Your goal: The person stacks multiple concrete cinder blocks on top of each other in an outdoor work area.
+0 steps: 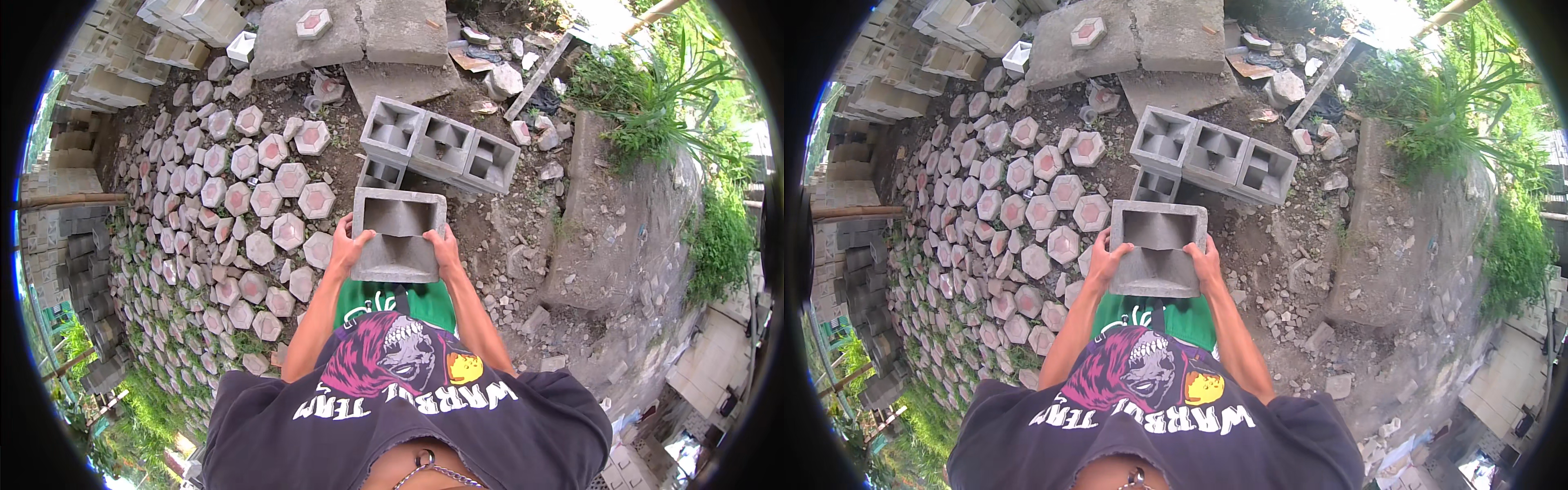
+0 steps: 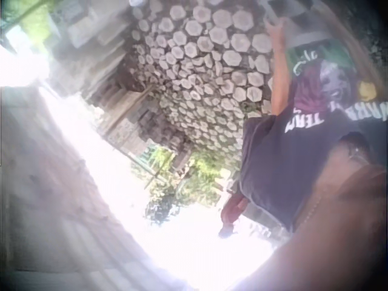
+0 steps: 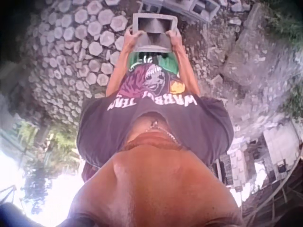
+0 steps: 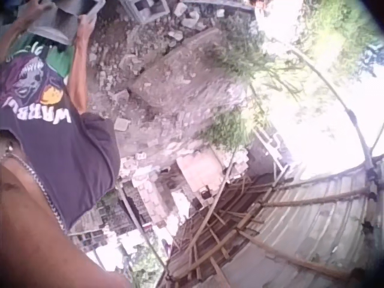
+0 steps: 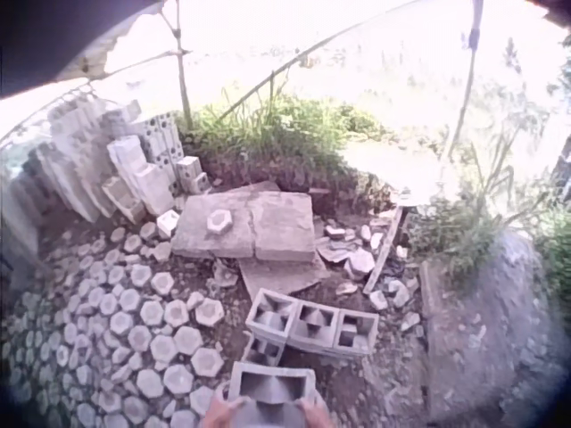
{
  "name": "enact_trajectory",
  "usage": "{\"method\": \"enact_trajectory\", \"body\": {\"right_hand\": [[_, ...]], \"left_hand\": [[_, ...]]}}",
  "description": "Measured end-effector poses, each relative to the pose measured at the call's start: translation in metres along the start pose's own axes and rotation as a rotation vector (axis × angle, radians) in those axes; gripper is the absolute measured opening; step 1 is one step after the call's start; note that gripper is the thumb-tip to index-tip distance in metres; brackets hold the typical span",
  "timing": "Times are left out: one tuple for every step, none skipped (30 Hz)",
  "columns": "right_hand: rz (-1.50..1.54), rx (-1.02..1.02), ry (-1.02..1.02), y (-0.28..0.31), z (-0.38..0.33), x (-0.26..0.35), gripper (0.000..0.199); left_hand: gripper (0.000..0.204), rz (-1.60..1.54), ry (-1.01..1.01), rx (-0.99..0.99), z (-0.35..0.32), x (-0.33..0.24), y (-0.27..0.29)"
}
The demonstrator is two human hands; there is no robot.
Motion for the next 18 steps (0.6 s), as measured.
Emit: {"method": "enact_trajectory", "body": {"right_hand": [[-0.003,0.000,0.026,-0.004,0.008,0.003,0.058],[-0.004,0.002,0.056,-0.007,0.017,0.007,0.060],[-0.004,-0.006,0.040,-0.009,0.025,0.007,0.060],[-0.023,-0.017,0.050,-0.011,0.032,0.008,0.060],[-0.039,-0.027,0.053,-0.014,0.037,0.005,0.059],[-0.037,-0.034,0.030,-0.017,0.045,0.000,0.059],[-0.052,-0.053,0.042,-0.020,0.053,-0.003,0.059],[-0.065,-0.071,0.060,-0.023,0.064,-0.008,0.059],[-0.061,-0.076,0.043,-0.026,0.072,-0.018,0.059],[-0.072,-0.095,0.038,-0.028,0.079,-0.027,0.059],[-0.084,-0.119,0.036,-0.030,0.089,-0.036,0.059],[-0.080,-0.131,0.021,-0.033,0.102,-0.047,0.059],[-0.063,-0.146,0.030,-0.036,0.115,-0.056,0.060],[-0.052,-0.157,0.033,-0.038,0.127,-0.072,0.060],[-0.056,-0.163,0.013,-0.041,0.138,-0.091,0.060],[-0.054,-0.185,-0.003,-0.043,0.148,-0.110,0.059],[-0.051,-0.202,-0.006,-0.049,0.161,-0.121,0.059],[-0.021,-0.193,-0.012,-0.054,0.178,-0.130,0.058]], "left_hand": [[0.081,-0.008,-0.025,0.010,0.010,-0.002,-0.001],[0.080,-0.007,-0.028,0.021,0.019,-0.003,-0.002],[0.080,-0.002,-0.012,0.026,0.029,-0.001,-0.003],[0.079,0.010,-0.023,0.031,0.038,0.001,-0.004],[0.078,0.026,-0.030,0.035,0.046,0.002,-0.004],[0.078,0.036,-0.008,0.040,0.055,0.005,-0.003],[0.075,0.031,0.013,0.047,0.065,0.009,-0.002],[0.073,0.024,0.027,0.054,0.077,0.013,-0.002],[0.073,0.034,0.042,0.058,0.087,0.022,-0.001],[0.073,0.025,0.064,0.078,0.097,0.032,-0.001],[0.073,0.015,0.083,0.105,0.111,0.043,-0.003],[0.073,0.023,0.097,0.115,0.127,0.055,-0.004],[0.074,0.042,0.065,0.132,0.146,0.063,-0.005],[0.074,0.057,0.040,0.143,0.161,0.078,-0.005],[0.074,0.062,0.060,0.147,0.172,0.096,-0.003],[0.075,0.076,0.070,0.149,0.182,0.114,-0.002],[0.075,0.087,0.066,0.149,0.197,0.129,-0.001],[0.076,0.081,0.060,0.155,0.217,0.143,-0.002]]}}
Point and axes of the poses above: each hand's wrist, its own z-axis towards the middle knuckle, its own y-axis out of the back of the hand, x = y × z, the point moved 6 cm from there along z, towards the middle knuckle, and after that the axes turned 4 degrees about -x, right-handed, at the moved point
